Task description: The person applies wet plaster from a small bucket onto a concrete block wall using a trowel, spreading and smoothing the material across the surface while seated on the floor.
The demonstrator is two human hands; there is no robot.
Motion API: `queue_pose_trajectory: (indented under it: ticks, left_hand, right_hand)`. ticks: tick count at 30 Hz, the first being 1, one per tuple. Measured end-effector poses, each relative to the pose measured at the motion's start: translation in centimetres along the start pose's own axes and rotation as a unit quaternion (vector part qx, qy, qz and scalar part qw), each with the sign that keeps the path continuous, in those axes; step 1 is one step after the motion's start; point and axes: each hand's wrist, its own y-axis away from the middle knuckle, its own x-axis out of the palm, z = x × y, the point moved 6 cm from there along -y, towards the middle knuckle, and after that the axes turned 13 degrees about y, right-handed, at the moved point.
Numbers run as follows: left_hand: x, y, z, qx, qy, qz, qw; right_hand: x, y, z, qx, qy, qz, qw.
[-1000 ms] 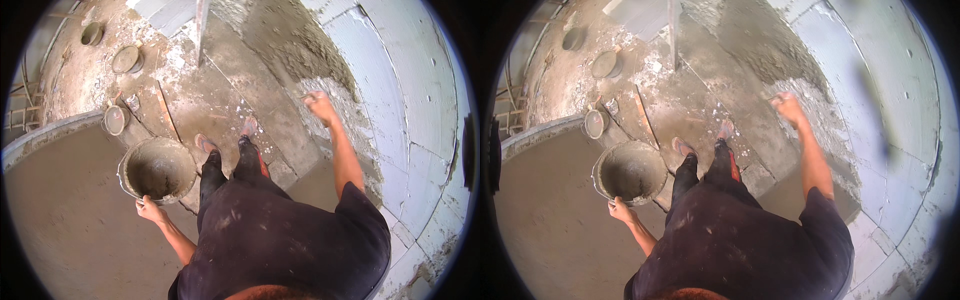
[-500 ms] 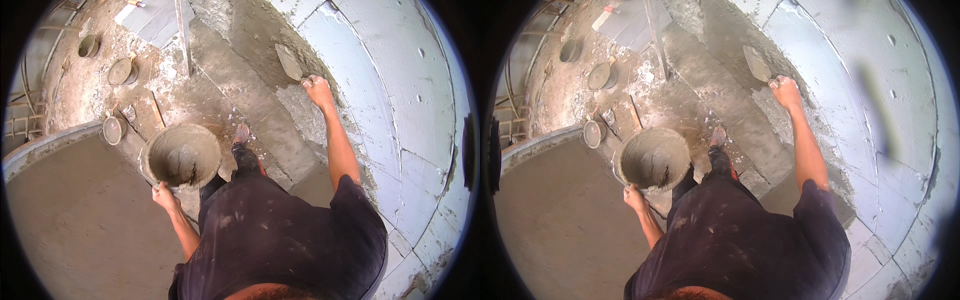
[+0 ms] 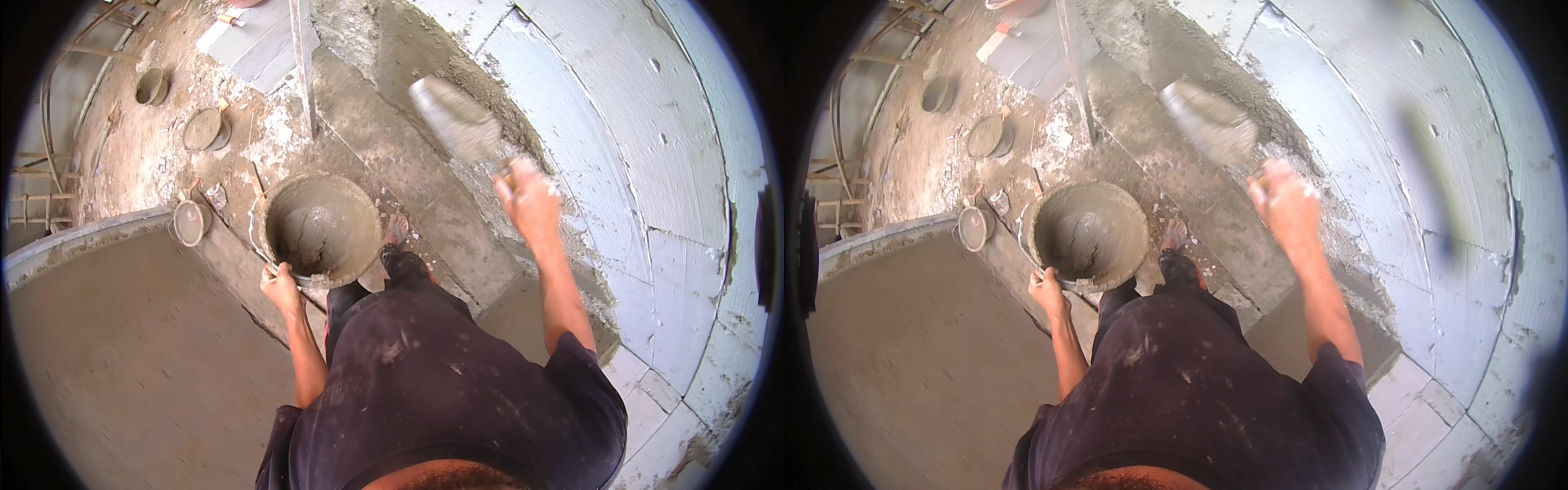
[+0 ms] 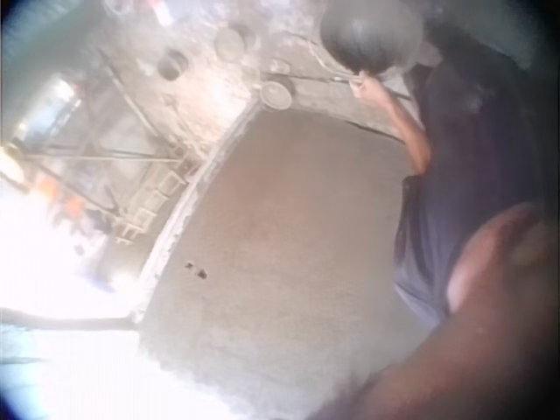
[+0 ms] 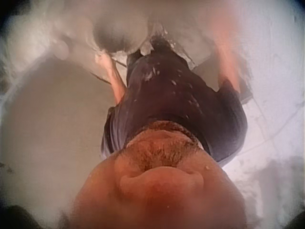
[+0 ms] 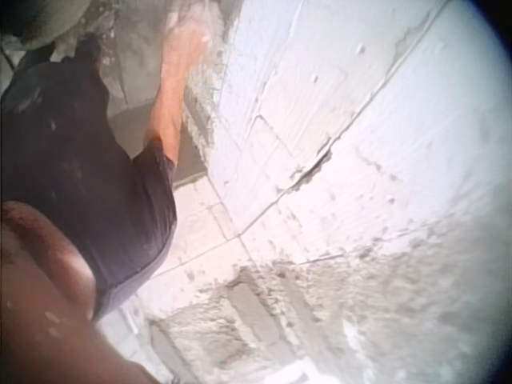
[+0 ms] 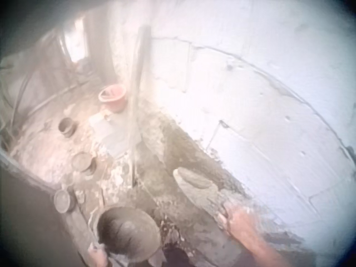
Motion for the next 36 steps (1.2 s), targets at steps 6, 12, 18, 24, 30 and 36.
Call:
queue_pose_trajectory:
  ticks: [6, 12, 18, 24, 30, 36]
  left_hand:
    - [-2.3, 0.2, -0.4, 0.025, -0.064, 0.004, 0.998]
    - [-2.8, 0.0, -2.0, 0.037, -0.091, 0.024, 0.995]
    - [-2.0, -1.5, -3.9, 0.047, -0.135, 0.056, 0.988]
    - [3.5, -3.3, -8.4, 0.118, -0.176, 0.183, 0.960]
    - [9.5, -6.6, -12.8, 0.198, -0.263, 0.337, 0.882]
    - [11.5, -12.0, -18.9, 0.275, -0.180, 0.448, 0.831]
  right_hand:
    - [4.5, 0.6, 5.0, -0.265, -0.285, 0.180, 0.903]
    - [12.9, -6.6, -4.8, 0.101, -0.438, 0.234, 0.862]
    - [12.0, 4.6, 10.6, -0.196, -0.351, 0.264, 0.877]
    - [13.9, 6.0, 19.8, -0.278, -0.195, 0.280, 0.898]
    - [13.9, 7.2, 28.6, -0.241, -0.048, 0.164, 0.955]
    - [7.1, 3.2, 31.5, -0.053, -0.104, 0.176, 0.977]
